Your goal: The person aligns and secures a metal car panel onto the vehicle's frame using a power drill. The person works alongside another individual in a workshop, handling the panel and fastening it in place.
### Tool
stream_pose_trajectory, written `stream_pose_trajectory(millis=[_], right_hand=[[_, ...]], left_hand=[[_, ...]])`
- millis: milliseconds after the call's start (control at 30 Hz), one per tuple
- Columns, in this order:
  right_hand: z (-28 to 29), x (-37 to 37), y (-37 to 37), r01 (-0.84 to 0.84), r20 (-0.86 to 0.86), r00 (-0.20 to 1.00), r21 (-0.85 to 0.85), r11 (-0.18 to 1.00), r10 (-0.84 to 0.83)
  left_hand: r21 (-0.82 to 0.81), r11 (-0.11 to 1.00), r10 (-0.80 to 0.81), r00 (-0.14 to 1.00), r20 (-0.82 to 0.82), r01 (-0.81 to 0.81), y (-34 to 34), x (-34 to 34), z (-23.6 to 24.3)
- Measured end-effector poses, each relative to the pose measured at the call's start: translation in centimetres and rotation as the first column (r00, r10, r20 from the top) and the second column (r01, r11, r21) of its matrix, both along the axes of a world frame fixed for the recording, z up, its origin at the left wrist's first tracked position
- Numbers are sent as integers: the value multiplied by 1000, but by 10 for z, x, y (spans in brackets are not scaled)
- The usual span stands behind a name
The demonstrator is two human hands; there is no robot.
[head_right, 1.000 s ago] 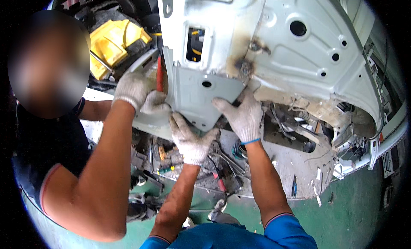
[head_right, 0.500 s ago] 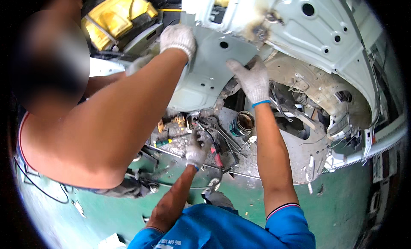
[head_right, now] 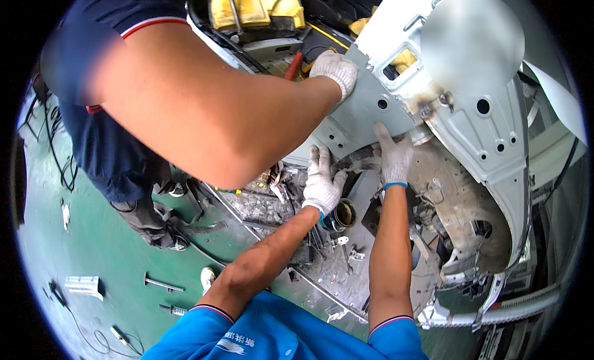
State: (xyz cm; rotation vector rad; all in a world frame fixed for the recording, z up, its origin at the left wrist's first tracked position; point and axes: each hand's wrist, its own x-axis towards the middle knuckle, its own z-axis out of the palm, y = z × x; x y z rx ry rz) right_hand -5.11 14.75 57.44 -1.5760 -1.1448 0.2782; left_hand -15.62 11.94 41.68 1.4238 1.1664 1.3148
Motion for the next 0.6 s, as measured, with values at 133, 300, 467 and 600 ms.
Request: stream_pose_trajectory(millis=[133, 300, 467, 600], right_hand=[[-7, 19, 5, -83, 132, 988, 44, 996, 77], [-2, 29, 6, -90, 110, 990, -5, 996, 90], [-6, 37, 12, -135, 238, 963, 26, 990, 125], [-31, 97, 54, -180, 368, 914, -14, 984, 172]], left_hand=[[-23, 999, 44, 998, 38, -43, -6, 12, 1], [-42, 995, 87, 996, -9, -88, 0, 26, 3], [-39, 989, 142, 990, -7, -142, 1, 31, 6], [-148, 984, 76, 982, -173, -103, -2, 34, 17]])
